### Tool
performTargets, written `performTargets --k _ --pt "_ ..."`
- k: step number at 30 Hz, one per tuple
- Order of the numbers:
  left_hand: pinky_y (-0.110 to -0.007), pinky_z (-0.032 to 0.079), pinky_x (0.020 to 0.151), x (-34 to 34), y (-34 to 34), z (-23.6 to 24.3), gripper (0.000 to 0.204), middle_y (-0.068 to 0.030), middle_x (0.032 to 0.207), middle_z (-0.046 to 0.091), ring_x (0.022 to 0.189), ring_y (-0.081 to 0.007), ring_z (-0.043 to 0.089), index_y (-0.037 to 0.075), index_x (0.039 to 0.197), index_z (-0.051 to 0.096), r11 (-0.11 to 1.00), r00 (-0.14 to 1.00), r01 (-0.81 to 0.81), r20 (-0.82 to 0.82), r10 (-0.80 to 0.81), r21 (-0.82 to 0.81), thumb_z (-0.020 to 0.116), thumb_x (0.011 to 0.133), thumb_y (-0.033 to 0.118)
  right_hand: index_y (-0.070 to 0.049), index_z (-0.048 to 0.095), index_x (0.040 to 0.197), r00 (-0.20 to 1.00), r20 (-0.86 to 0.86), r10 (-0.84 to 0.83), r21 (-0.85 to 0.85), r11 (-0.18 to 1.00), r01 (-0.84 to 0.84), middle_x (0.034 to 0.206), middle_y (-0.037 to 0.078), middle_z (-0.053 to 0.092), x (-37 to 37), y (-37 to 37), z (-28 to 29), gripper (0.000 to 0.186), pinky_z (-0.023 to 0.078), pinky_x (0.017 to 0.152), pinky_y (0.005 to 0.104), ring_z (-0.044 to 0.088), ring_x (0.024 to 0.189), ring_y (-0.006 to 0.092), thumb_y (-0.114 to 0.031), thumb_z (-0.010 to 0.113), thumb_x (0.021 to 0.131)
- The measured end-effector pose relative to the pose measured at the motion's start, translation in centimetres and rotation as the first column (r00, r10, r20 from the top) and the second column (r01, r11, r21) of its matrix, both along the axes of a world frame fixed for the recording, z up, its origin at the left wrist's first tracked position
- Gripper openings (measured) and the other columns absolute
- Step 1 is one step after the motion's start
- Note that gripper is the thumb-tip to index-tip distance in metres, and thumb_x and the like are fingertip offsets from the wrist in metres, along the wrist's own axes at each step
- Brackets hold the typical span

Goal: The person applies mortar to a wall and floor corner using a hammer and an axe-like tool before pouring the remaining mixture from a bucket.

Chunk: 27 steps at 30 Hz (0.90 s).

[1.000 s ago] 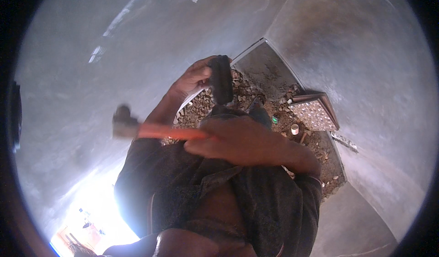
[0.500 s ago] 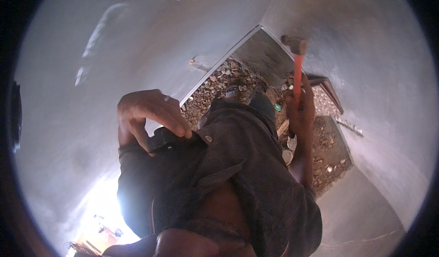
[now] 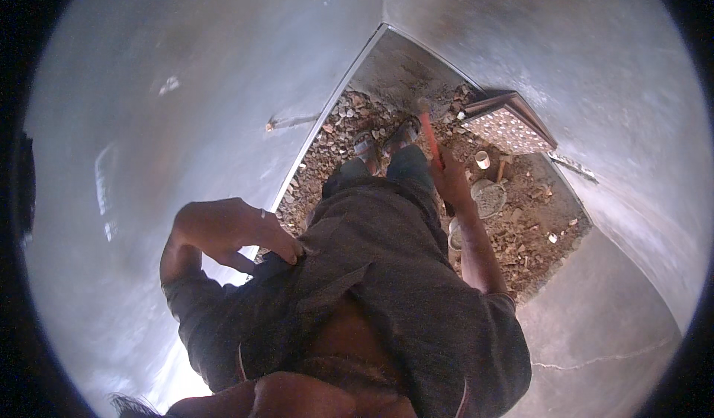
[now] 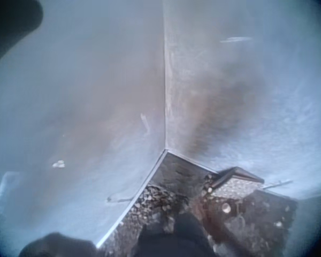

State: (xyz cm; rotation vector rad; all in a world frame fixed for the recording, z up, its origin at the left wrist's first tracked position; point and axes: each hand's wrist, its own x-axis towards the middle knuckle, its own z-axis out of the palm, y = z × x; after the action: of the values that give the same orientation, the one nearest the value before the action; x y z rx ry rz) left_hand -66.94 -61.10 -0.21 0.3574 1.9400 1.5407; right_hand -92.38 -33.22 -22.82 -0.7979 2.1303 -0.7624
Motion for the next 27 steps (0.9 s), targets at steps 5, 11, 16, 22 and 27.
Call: performTargets --k 5,11,16,22,27 --pt "-0.038 0.049 0.077 -5.0 2.9 2.8 0.046 -0.0043 0.115 0.049 0.097 -0.0245 0.056 0.016 0.116 0.049 0.923 0.998 -0.038 0.031 0.054 -0.383 0.062 0.072 0.011 0.001 0.047 0.112 0.966 0.167 0.195 -0.098 0.979 -0.181 0.073 0.02 0.057 -2.3 0.0 -4.2 0.036 0.044 0.061 0.0393 0.061 0.07 0.0327 -0.016 0.055 0.081" --pt "-0.037 0.047 0.085 -10.5 0.8 -4.7 0.049 -0.0094 0.125 0.043 0.106 -0.0261 0.053 0.016 0.122 0.052 0.979 0.973 -0.067 0.23 0.021 0.193 0.069 0.075 0.02 -0.003 0.049 0.098 0.902 0.14 0.409 0.222 0.874 -0.432 0.077 0.021 0.058 -3.3 2.5 -12.4 0.03 0.046 0.063 0.0459 0.058 0.072 0.0402 -0.023 0.061 0.079" --pt "-0.034 0.046 0.081 -10.6 2.3 -22.8 0.042 -0.012 0.109 0.057 0.095 -0.0207 0.057 0.002 0.11 0.058 0.726 0.608 -0.687 0.517 0.603 -0.04 0.058 0.086 0.037 -0.005 0.046 0.089 0.78 0.144 0.609 0.031 0.785 -0.619 0.071 0.017 0.057 1.4 4.7 -18.4 0.028 0.045 0.057 0.0487 0.059 0.068 0.0382 -0.026 0.061 0.078" --pt "-0.045 0.049 0.074 -7.9 12.8 -38.0 0.033 -0.0154 0.113 0.053 0.105 -0.0298 0.054 0.009 0.104 0.062 0.78 0.833 0.403 0.546 -0.096 -0.479 0.062 0.077 0.029 -0.002 0.042 0.092 0.766 0.349 0.539 0.181 0.764 -0.62 0.067 0.021 0.058 2.5 4.6 -17.0 0.024 0.044 0.054 0.0503 0.059 0.065 0.0408 -0.017 0.057 0.079" --pt "-0.047 0.049 0.072 -3.8 12.9 -35.4 0.027 -0.0152 0.104 0.058 0.098 -0.0334 0.057 0.008 0.1 0.062 0.921 0.805 0.168 0.588 0.077 -0.351 0.061 0.077 0.023 -0.001 0.037 0.096 0.701 0.664 0.259 0.225 0.825 -0.518 0.072 0.024 0.058 1.7 6.5 -12.8 0.027 0.045 0.058 0.0523 0.059 0.071 0.0435 -0.016 0.054 0.082"
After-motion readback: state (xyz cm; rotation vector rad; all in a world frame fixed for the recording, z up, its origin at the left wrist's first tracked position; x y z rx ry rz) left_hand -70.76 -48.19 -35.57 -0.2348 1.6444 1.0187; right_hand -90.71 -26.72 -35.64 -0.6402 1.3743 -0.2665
